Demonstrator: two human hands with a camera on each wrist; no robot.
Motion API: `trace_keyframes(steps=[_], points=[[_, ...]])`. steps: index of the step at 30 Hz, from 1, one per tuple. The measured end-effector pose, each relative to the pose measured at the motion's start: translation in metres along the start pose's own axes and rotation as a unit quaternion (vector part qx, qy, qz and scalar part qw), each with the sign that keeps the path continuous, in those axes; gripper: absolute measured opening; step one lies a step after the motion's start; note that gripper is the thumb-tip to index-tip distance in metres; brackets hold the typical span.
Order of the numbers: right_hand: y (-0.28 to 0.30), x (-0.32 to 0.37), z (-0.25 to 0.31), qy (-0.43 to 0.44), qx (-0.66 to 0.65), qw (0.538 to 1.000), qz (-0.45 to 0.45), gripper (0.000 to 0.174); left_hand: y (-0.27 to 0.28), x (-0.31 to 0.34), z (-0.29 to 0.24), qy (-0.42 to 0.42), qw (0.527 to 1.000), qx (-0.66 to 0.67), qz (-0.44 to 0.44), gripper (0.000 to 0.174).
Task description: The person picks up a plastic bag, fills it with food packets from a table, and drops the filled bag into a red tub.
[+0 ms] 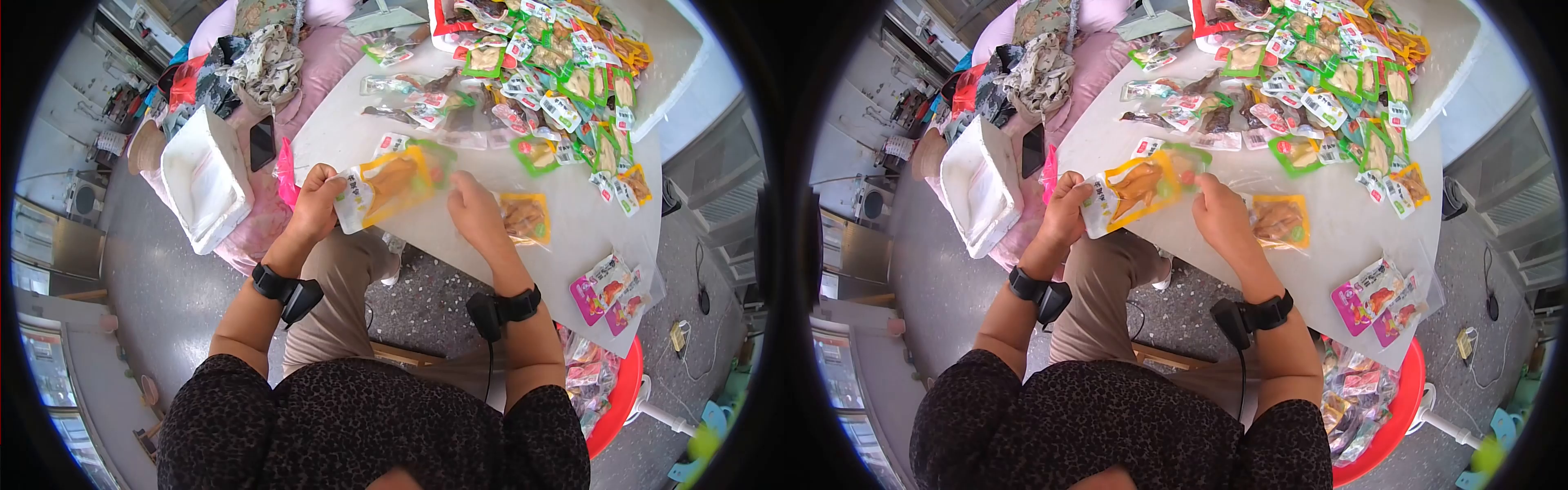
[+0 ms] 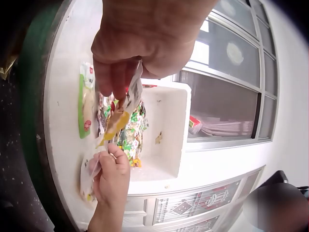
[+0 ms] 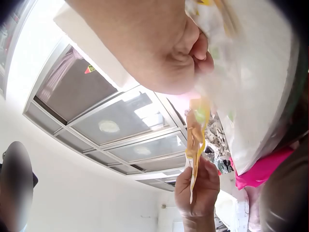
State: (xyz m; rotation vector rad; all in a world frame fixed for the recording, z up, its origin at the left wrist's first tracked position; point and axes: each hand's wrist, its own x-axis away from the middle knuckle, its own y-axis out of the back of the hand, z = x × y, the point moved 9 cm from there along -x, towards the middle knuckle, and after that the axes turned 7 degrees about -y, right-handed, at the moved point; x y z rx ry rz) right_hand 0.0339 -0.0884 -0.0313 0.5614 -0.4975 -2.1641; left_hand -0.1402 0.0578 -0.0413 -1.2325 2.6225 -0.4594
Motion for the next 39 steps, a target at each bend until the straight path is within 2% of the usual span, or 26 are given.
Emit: trace_keyframes(steps=[6,11,14,17,20,24,30,35,39], points=[[0.004,0.005,0.017,0.025,0.039,0.999,-0.02,0.024,-0.015,0.015,-0.001,0.094,0.994,0.016,-0.052,0.01],[0.004,0.009,0.022,0.031,0.097,0.995,-0.019,0.024,-0.01,0.006,0.018,0.098,0.994,0.015,-0.033,0.009],[0.003,0.006,0.014,-0.003,0.104,0.994,0.031,0.026,-0.008,0.002,0.021,0.103,0.994,-0.027,-0.031,0.009],[0.006,0.006,0.014,-0.007,0.072,0.996,0.043,0.025,-0.009,0.001,0.024,0.106,0.993,-0.043,-0.03,0.008],[0.009,0.009,0.027,0.058,0.083,0.995,-0.001,0.022,-0.009,-0.001,0.029,0.11,0.993,-0.047,-0.024,0.008],[0.004,0.009,0.026,0.069,0.184,0.98,-0.018,0.025,-0.015,0.001,0.031,0.112,0.991,-0.074,-0.019,0.009],[0.0,0.015,0.039,0.099,0.246,0.964,-0.016,0.022,-0.021,-0.002,0.032,0.099,0.991,-0.094,-0.016,0.008],[0.001,0.015,0.041,0.126,0.189,0.974,0.009,0.017,-0.018,-0.004,0.026,0.047,0.983,-0.177,0.016,0.006],[0.001,0.014,0.04,0.104,0.202,0.973,0.027,0.016,-0.022,-0.005,0.02,-0.013,0.977,-0.211,0.019,0.008]])
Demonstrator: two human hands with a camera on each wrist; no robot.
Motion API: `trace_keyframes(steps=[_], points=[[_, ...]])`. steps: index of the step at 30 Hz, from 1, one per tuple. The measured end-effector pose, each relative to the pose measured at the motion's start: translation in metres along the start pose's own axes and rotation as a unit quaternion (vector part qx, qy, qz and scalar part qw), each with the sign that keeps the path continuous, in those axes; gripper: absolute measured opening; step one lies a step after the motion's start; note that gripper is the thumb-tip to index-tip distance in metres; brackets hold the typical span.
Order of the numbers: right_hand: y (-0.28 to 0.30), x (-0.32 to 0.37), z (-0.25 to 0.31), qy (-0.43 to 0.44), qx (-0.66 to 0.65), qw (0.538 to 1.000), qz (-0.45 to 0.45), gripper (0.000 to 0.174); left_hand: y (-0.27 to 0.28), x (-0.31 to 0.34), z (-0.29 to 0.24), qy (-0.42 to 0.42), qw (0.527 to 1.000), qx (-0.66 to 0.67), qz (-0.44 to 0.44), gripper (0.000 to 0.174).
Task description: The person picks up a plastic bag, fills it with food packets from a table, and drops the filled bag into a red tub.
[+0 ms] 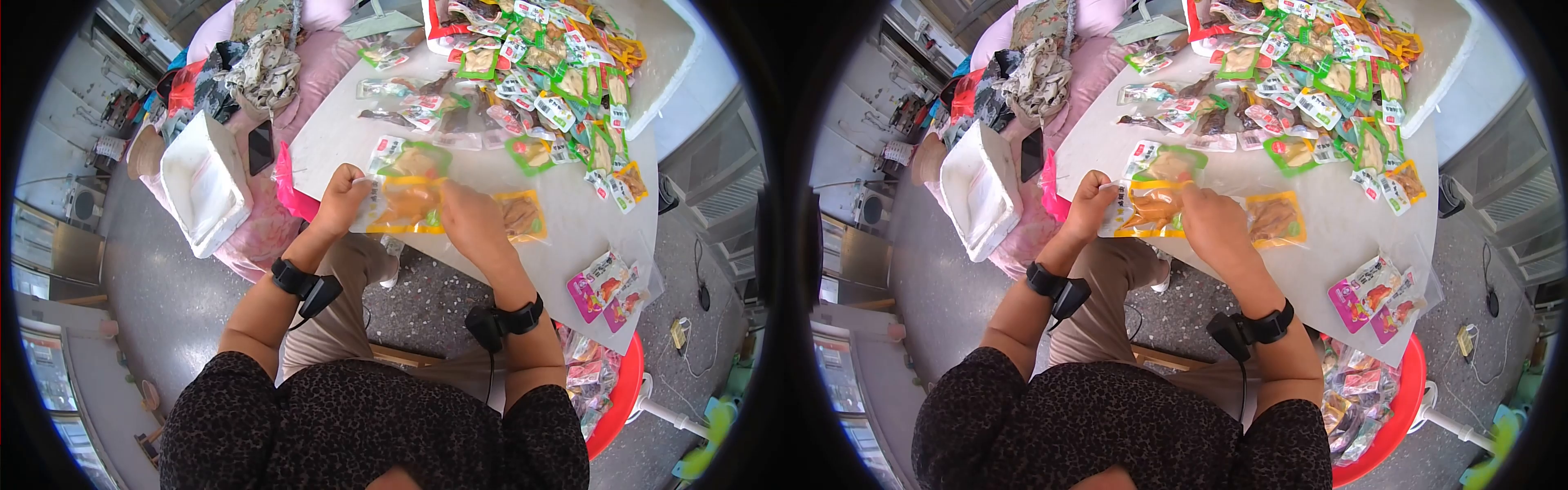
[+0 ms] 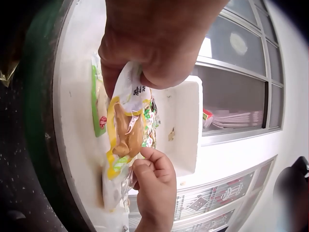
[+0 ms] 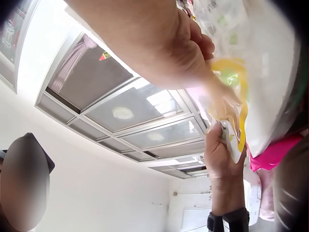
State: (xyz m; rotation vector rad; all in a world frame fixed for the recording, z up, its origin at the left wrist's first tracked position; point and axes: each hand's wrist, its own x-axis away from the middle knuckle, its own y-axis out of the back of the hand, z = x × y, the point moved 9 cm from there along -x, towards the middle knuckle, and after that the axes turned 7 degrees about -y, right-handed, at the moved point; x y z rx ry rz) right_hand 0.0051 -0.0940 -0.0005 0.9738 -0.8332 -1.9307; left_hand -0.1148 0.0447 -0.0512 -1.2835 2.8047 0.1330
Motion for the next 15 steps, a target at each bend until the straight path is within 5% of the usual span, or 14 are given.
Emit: trace_keyframes(steps=[3,11,15], points=[[-0.003,0.0,0.0,-0.006,0.01,1.0,0.015,0.017,-0.001,-0.002,0.002,-0.053,0.998,-0.036,0.013,0.008],[0.005,-0.004,-0.004,-0.028,-0.112,0.993,-0.002,0.026,0.005,-0.003,0.007,0.043,0.996,-0.072,-0.033,0.006],[-0.015,-0.006,-0.043,-0.106,-0.261,0.959,0.033,0.03,0.008,-0.002,0.021,0.104,0.993,-0.045,-0.036,0.008]])
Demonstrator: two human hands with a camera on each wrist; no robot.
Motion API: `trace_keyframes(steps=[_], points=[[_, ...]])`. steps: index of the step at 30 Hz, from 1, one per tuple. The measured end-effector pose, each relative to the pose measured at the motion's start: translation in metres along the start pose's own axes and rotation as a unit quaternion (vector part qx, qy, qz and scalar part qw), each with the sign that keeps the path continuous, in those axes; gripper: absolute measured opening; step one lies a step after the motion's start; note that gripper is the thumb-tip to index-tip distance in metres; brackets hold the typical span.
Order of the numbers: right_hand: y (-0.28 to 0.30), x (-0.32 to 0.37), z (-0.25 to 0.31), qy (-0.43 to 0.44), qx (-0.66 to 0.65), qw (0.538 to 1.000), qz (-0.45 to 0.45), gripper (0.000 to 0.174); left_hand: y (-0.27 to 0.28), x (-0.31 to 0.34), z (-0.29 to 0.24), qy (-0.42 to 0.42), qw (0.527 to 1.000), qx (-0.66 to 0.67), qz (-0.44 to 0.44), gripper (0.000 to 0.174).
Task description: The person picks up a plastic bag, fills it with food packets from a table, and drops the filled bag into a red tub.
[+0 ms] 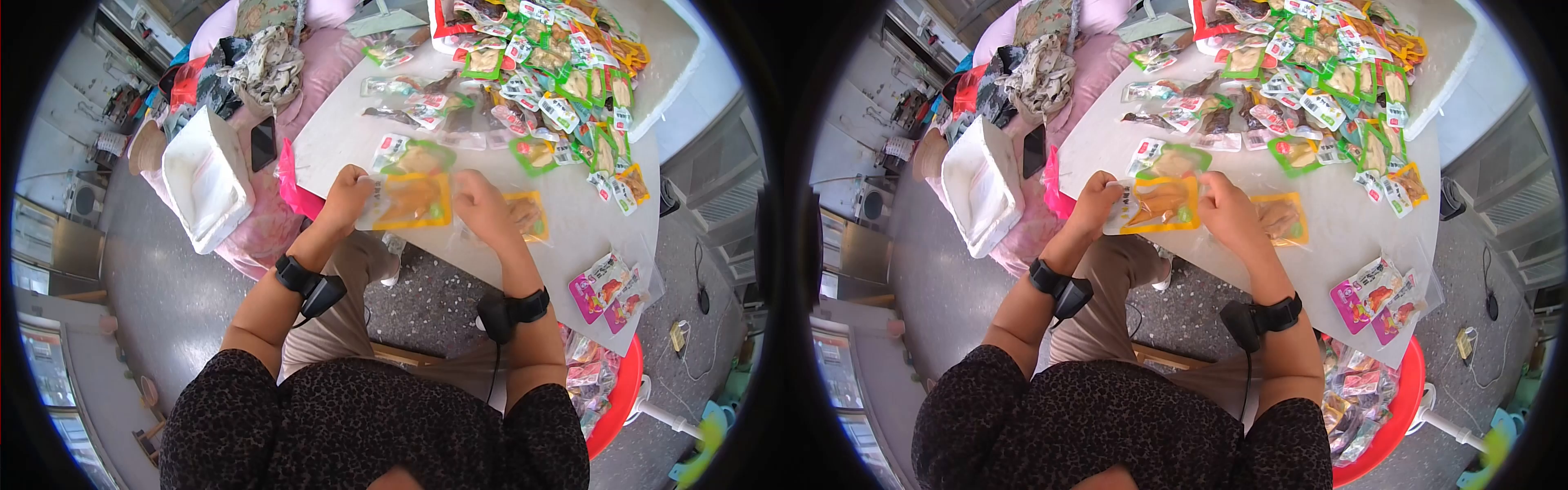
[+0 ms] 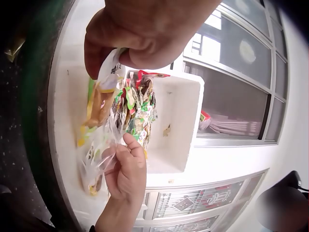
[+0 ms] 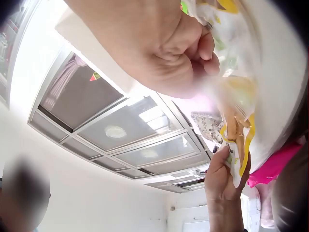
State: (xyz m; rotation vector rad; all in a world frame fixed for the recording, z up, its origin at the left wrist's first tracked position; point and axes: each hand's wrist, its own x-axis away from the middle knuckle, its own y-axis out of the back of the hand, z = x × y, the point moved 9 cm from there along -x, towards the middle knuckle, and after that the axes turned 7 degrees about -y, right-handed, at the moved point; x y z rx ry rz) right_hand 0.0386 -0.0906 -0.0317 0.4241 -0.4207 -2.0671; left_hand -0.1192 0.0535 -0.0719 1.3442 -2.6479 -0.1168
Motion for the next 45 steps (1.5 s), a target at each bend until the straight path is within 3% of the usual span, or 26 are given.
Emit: trace_keyframes(steps=[5,12,15,21,24,30,36,39,42,45], points=[[-0.004,-0.001,-0.019,-0.108,-0.041,0.991,0.061,0.029,-0.006,-0.003,0.013,-0.003,0.997,0.075,0.015,0.009],[-0.01,0.001,-0.002,-0.045,0.039,0.997,0.038,0.031,-0.035,0.018,0.021,0.127,0.956,0.259,0.059,0.021],[-0.017,0.006,0.015,0.005,0.042,0.999,0.03,0.026,-0.061,0.027,0.036,0.201,0.876,0.4,0.178,0.031],[-0.022,0.012,0.029,0.072,0.145,0.987,-0.01,0.015,-0.074,0.047,0.021,0.179,0.858,0.442,0.194,0.033],[-0.02,0.015,0.035,0.098,0.171,0.98,-0.027,0.014,-0.063,0.044,0.006,0.11,0.892,0.394,0.192,0.033],[-0.016,0.023,0.057,0.119,0.236,0.963,-0.05,0.01,-0.059,0.045,0.022,0.156,0.879,0.415,0.176,0.032],[-0.018,0.027,0.063,0.137,0.255,0.956,-0.05,0.01,-0.084,0.05,0.003,0.15,0.864,0.418,0.238,0.03],[-0.017,0.025,0.058,0.131,0.271,0.952,-0.056,0.01,-0.086,0.041,0.013,0.122,0.897,0.352,0.24,0.026],[-0.008,0.021,0.052,0.132,0.286,0.945,-0.082,0.01,-0.07,0.041,0.009,0.111,0.944,0.248,0.186,0.017],[-0.007,0.019,0.054,0.145,0.283,0.944,-0.087,0.009,-0.066,0.041,0.015,0.115,0.94,0.28,0.157,0.022]])
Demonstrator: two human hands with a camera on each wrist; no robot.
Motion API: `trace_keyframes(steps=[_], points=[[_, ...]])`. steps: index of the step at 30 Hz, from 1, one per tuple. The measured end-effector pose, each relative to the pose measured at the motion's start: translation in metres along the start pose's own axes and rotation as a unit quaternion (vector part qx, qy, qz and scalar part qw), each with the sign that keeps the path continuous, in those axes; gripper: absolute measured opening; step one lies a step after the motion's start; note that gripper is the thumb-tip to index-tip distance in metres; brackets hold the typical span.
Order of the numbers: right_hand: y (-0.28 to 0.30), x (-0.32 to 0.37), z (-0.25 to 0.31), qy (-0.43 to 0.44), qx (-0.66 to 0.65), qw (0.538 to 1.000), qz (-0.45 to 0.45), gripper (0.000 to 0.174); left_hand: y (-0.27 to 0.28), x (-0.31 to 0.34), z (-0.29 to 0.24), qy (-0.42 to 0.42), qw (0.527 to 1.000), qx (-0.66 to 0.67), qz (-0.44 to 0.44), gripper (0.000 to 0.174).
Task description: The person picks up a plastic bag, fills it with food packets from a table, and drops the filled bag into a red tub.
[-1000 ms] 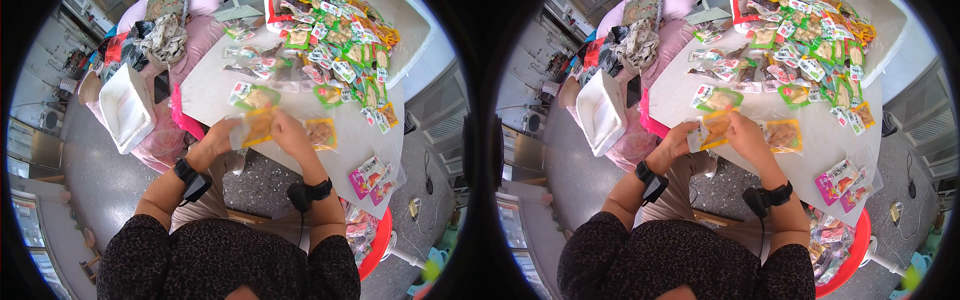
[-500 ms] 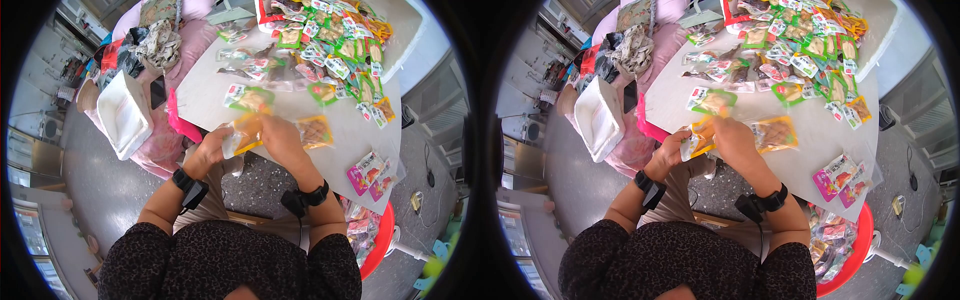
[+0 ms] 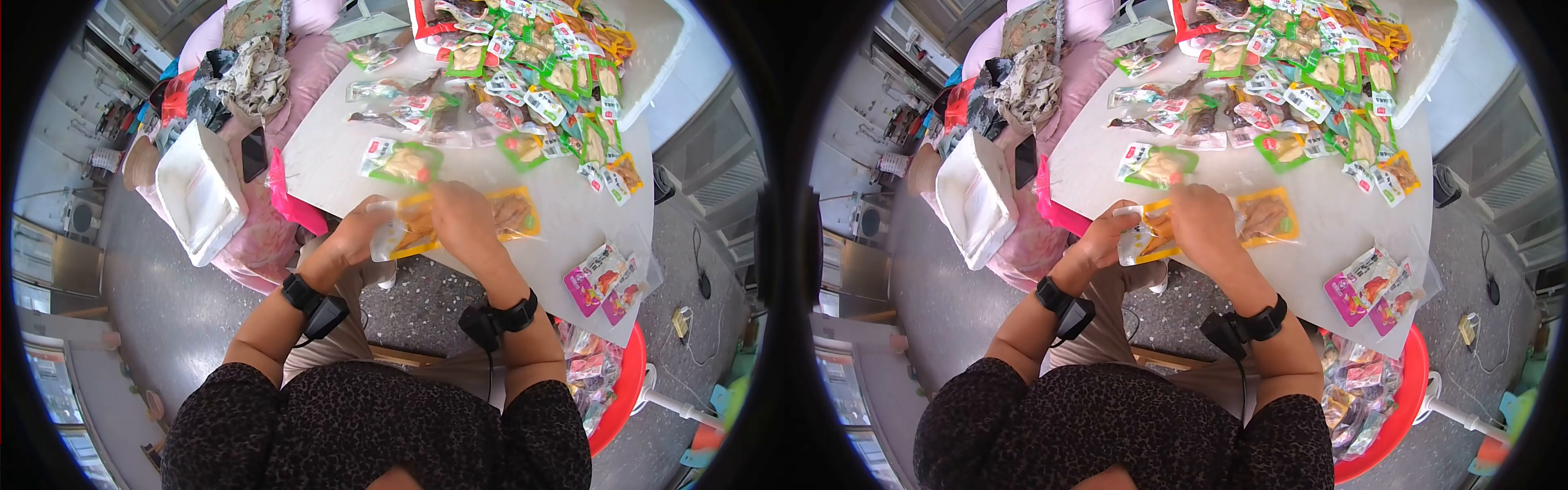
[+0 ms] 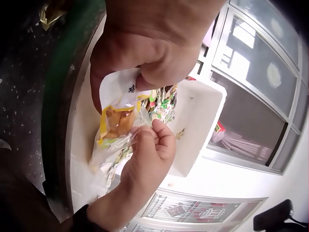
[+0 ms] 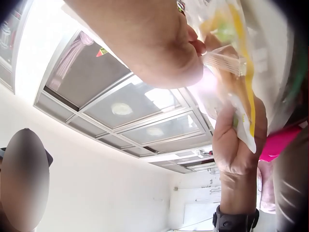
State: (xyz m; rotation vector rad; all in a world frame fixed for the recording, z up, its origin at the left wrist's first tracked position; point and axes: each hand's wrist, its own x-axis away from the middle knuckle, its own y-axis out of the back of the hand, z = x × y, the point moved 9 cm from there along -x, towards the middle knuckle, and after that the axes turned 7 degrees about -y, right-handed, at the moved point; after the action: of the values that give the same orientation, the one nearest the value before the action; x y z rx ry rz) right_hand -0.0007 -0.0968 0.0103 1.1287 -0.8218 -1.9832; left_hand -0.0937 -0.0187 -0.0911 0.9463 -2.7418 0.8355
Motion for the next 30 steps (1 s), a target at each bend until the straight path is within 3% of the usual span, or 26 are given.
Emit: trace_keyframes(steps=[3,7,10,16,19,22,25,28,30], points=[[-0.003,0.001,0.017,0.031,-0.019,0.999,-0.009,0.008,-0.026,0.001,-0.006,-0.004,0.996,0.023,0.09,0.023],[-0.004,0.012,0.033,0.08,-0.085,0.992,-0.044,0.009,-0.021,-0.01,0.004,-0.036,0.999,0.026,-0.025,0.013],[-0.009,0.013,0.03,0.076,-0.1,0.991,-0.038,0.01,-0.034,-0.017,0.008,-0.038,0.997,0.068,0.026,0.015],[-0.007,0.007,0.021,0.051,-0.064,0.996,-0.047,0.006,-0.051,-0.03,0.007,-0.055,0.994,0.09,0.031,0.024],[-0.002,0.004,0.012,0.042,-0.055,0.997,-0.038,0.006,-0.06,-0.011,0.003,-0.011,0.998,0.043,0.052,0.03],[0.0,0.005,0.014,0.034,-0.056,0.998,-0.02,0.006,-0.012,0.0,0.018,0.081,0.972,-0.222,-0.013,0.035],[-0.008,0.006,0.019,0.011,-0.101,0.994,0.036,0.007,-0.005,-0.009,0.013,0.024,0.954,-0.299,-0.001,0.042],[-0.014,0.009,0.022,0.009,-0.13,0.99,0.045,0.008,-0.022,-0.018,0.005,-0.051,0.988,-0.144,-0.038,0.037],[-0.012,0.008,0.02,0.022,-0.122,0.992,0.02,0.008,-0.023,-0.031,0.002,-0.14,0.974,-0.172,-0.051,0.042]])
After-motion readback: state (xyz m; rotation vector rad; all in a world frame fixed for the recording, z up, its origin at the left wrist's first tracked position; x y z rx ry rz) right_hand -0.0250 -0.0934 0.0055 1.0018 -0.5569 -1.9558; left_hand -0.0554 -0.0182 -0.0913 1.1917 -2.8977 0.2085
